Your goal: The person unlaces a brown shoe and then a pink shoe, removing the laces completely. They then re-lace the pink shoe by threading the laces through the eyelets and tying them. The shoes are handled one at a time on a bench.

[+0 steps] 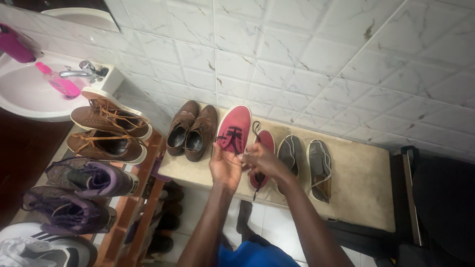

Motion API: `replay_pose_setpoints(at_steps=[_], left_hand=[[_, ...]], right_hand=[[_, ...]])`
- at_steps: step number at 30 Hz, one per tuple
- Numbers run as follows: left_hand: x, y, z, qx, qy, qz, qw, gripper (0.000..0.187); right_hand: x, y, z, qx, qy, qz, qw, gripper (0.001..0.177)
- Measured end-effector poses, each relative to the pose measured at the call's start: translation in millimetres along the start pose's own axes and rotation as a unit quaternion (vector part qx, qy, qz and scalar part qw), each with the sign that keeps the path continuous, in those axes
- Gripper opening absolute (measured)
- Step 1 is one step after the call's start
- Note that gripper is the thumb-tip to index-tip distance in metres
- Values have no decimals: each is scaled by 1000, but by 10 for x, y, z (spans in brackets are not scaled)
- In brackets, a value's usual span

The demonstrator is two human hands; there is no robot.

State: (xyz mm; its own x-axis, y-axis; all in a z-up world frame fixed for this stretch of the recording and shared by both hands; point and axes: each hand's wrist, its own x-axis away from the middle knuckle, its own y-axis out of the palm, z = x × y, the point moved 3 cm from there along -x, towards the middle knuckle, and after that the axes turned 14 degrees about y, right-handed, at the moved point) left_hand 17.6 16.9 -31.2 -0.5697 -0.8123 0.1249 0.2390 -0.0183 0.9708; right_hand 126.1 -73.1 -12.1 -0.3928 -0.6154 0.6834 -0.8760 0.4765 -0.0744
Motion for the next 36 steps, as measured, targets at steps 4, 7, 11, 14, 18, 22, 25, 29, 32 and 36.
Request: replay_pose_setpoints(at_steps=[4, 7, 11, 14, 18, 22, 25, 29, 32, 36], left_hand=[[-7, 62, 24, 46, 6, -23, 999, 54], [2, 71, 66, 45, 23, 12, 999, 47], [-26, 39, 97, 42, 41, 28, 998, 35], [-53, -49, 100, 52, 49, 38, 997, 26], [-110, -309, 42, 31, 49, 77, 995, 25], [-291, -787, -67, 2, 43, 111, 993, 19], [-449, -1245, -205, -41, 10, 157, 987, 18], [-641, -1816, -332, -117, -39, 181, 976, 17], [-865, -2108, -393, -96, -67, 133, 984, 23], [-977, -2306, -434, -175, -87, 81, 977, 23]], right_hand=[[19, 45, 171, -15, 52, -52, 997, 35], [78, 13, 84, 78, 48, -25, 996, 33], [314, -114, -204, 150, -9, 13, 989, 32], [570, -275, -502, 169, -32, 19, 985, 34], [959, -552, -797, 281, -38, 53, 957, 37], [1119, -773, -888, 295, -28, 107, 949, 37], [991, -787, -804, 295, -9, 120, 948, 33], [784, -736, -534, 300, -14, 147, 942, 30], [630, -623, -428, 265, -72, 128, 953, 30], [565, -380, -392, 351, -34, 163, 922, 28]])
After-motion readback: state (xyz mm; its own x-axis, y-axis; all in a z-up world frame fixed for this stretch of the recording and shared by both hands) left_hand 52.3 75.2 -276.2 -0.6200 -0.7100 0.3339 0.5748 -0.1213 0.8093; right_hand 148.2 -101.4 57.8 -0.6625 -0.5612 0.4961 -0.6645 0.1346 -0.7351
